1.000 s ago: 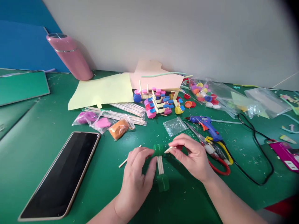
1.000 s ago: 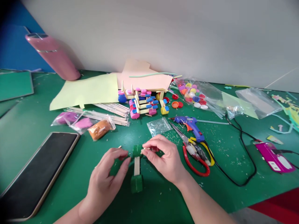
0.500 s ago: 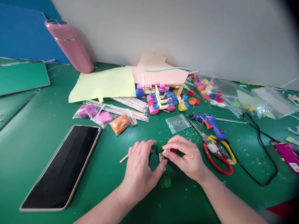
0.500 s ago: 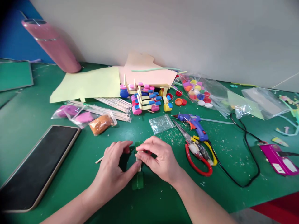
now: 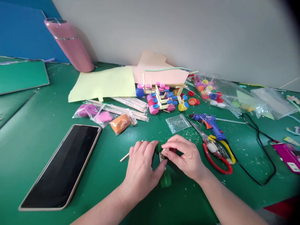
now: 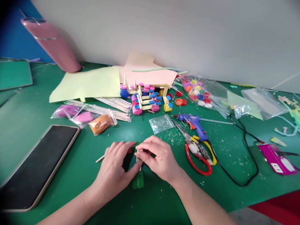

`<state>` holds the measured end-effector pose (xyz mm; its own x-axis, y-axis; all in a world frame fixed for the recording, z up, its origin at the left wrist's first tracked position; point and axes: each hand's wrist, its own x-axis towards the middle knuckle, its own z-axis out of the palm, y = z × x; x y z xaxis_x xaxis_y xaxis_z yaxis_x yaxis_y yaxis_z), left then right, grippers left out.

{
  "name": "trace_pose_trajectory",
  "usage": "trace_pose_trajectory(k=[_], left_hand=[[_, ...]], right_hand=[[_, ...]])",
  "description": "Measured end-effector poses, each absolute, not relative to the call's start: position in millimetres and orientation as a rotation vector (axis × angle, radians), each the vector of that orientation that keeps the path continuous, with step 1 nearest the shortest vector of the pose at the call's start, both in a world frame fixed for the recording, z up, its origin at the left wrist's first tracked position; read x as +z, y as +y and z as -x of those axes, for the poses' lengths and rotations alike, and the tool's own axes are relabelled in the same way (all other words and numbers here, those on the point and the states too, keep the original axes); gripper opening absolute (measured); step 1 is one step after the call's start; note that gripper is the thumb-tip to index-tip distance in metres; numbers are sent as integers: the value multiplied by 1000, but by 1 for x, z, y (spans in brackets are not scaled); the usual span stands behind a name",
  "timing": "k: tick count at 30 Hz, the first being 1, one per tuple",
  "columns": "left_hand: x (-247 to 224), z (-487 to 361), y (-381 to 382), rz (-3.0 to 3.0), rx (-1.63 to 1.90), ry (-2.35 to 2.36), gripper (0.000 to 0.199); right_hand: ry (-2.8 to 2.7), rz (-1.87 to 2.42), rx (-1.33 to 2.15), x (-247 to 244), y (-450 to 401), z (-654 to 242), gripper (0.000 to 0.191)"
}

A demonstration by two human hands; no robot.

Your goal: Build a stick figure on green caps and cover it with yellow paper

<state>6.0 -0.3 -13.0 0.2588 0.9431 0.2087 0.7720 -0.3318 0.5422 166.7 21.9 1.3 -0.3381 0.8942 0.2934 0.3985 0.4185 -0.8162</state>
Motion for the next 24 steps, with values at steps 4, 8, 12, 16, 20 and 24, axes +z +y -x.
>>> trace_pose_trajectory(k=[4,8,12,16,20,24], left_hand=[[-12,-6,1,-2224,722,1579,30],[-13,-6,1,-2238,717,1595,30],[-12,-6,1,-2239,706,1594,30],[-10,-6,1,-2260,723,1565,30],[-10,-7,0,-2273,715,1571,32],[-9,-8,-2,-2286,710,1577,33]], right_hand=[[-1947,1091,781,1,22,-166,14],[-1995,1079,690,1,21,-165,13],[-2013,1061,634,0,21,-164,12],[-2014,1047,600,-3,20,-164,12],[-2012,1025,591,-4,20,-164,12],[-2023,1007,619,-3,20,-166,12]])
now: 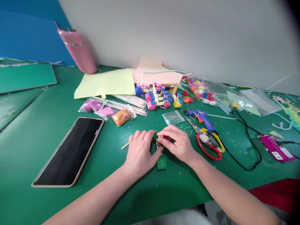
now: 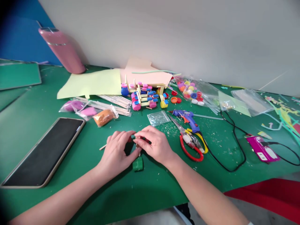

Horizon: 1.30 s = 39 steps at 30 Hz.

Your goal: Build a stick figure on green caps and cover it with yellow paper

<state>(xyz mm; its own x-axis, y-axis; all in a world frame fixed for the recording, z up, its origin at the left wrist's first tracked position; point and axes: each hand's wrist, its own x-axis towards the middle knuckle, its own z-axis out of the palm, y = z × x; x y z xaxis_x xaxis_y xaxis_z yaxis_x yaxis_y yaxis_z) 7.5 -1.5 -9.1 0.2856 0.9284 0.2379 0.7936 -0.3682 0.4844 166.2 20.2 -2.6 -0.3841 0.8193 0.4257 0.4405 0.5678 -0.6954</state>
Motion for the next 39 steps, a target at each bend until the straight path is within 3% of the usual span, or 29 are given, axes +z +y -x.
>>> trace_pose_trajectory(k=[39], left_hand=[[-13,-10,-1,-2294,700,1602,29]], right_hand=[[-2025,931,548,-15,19,-167,17]])
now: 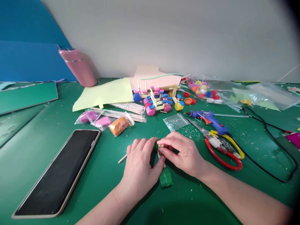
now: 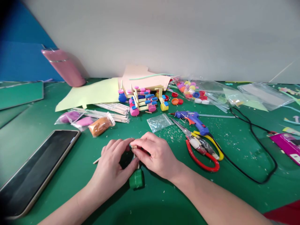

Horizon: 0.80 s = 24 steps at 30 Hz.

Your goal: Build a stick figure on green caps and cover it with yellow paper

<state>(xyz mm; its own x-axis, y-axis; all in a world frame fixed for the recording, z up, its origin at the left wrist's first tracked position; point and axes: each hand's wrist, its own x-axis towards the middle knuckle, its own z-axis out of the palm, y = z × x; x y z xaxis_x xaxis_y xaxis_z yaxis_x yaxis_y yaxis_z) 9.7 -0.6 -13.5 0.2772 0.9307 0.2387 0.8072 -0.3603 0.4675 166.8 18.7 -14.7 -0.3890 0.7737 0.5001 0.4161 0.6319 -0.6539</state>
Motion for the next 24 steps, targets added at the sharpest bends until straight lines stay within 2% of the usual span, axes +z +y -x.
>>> trace_pose_trajectory(k=[16,24], left_hand=[[-13,-9,-1,-2293,686,1592,29],[-13,-7,-2,-2299,824,1533,29]], right_hand=[[-2001,958,578,-17,18,-166,18],[-1979,920,620,-19,18,-170,30]])
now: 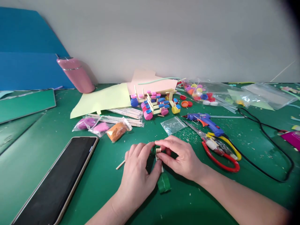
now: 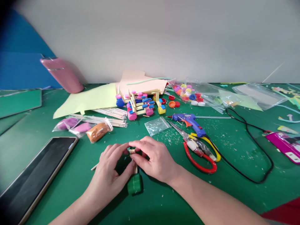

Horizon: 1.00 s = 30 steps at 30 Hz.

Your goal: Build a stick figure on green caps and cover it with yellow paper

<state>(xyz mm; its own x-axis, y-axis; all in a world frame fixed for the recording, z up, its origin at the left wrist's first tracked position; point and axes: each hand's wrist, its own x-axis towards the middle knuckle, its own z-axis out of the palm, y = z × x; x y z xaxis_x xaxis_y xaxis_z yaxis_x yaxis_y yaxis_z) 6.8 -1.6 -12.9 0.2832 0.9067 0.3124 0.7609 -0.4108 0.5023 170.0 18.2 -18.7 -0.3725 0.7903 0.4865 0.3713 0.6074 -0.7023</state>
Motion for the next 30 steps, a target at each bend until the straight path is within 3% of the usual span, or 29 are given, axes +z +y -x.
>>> trace_pose_trajectory(k=[19,30], left_hand=[[-10,-5,2,-2239,1050,1395,13],[-9,-3,4,-2255,1141,1350,16]], right_hand=[[-1976,1000,779,-12,18,-176,10],[-2045,1018,750,-14,21,-173,10]])
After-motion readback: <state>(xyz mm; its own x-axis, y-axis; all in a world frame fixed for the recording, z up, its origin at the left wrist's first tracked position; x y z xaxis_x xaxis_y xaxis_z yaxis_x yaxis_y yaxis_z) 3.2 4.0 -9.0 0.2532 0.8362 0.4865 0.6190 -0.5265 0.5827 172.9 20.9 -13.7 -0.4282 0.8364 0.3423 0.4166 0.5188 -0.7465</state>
